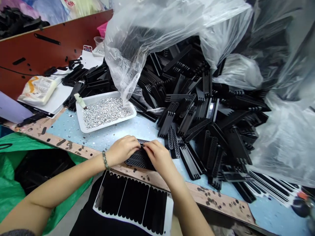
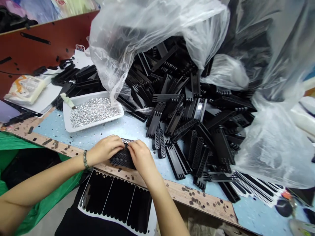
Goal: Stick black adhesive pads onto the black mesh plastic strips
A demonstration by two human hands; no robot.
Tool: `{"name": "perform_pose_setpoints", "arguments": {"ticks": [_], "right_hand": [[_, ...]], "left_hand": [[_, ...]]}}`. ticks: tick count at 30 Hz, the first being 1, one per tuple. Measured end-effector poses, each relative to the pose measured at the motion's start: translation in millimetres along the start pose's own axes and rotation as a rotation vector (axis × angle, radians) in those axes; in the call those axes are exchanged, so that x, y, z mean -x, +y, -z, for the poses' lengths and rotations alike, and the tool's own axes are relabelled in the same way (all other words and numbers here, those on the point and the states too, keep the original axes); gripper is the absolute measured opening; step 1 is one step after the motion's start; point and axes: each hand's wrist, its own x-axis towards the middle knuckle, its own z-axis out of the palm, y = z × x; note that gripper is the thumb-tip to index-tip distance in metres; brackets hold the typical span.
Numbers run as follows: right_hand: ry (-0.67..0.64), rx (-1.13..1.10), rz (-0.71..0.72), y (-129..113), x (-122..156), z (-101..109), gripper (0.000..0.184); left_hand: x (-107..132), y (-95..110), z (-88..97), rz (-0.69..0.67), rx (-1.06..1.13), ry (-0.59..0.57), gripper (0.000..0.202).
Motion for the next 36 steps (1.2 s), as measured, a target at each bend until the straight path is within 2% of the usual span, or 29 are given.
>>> {"name": "perform_pose_setpoints", "arguments": {"ticks": [2,4,8,11,17,25,31,36], "right_hand": [[0.000,0.046,-0.030,7.6,17.4,-7.3,0.018],[-0.005,0.061,-0.045,11.6,25.0,-10.8,0.020],[0.063,0.020,-0.054,15.3,32.7,-2.5,0.027],[0.118,0.018,-0.022,17.7,38.4,1.0,0.030],[0.080,0.187,0.019,19.2,44.9,-6.2,0.038],[0.089,0.386,0.005,26.4,59.1,8.6,0.040],[0.078,0.357,0.018,27.8,61.5,7.7,0.041],[0.069,0.272,-0.037,30.3,64.5,3.5,0.045]], "left_hand": [[1.2,3.3,-13.1,-0.012,-0.074,-0.014,0.016],[3.8,3.9,-15.4,-0.008,-0.100,0.007,0.017],[17.0,3.9,-3.6,-0.003,-0.122,0.067,0.024],[27.7,4.3,-0.4,-0.031,-0.222,0.057,0.027],[33.9,2.0,-8.8,-0.065,-0.374,0.001,0.036],[45.2,-1.7,5.3,-0.051,-0.441,0.022,0.031],[47.6,-2.5,5.4,-0.061,-0.508,0.014,0.033],[52.4,-4.5,2.6,-0.045,-0.549,0.007,0.040]]}}
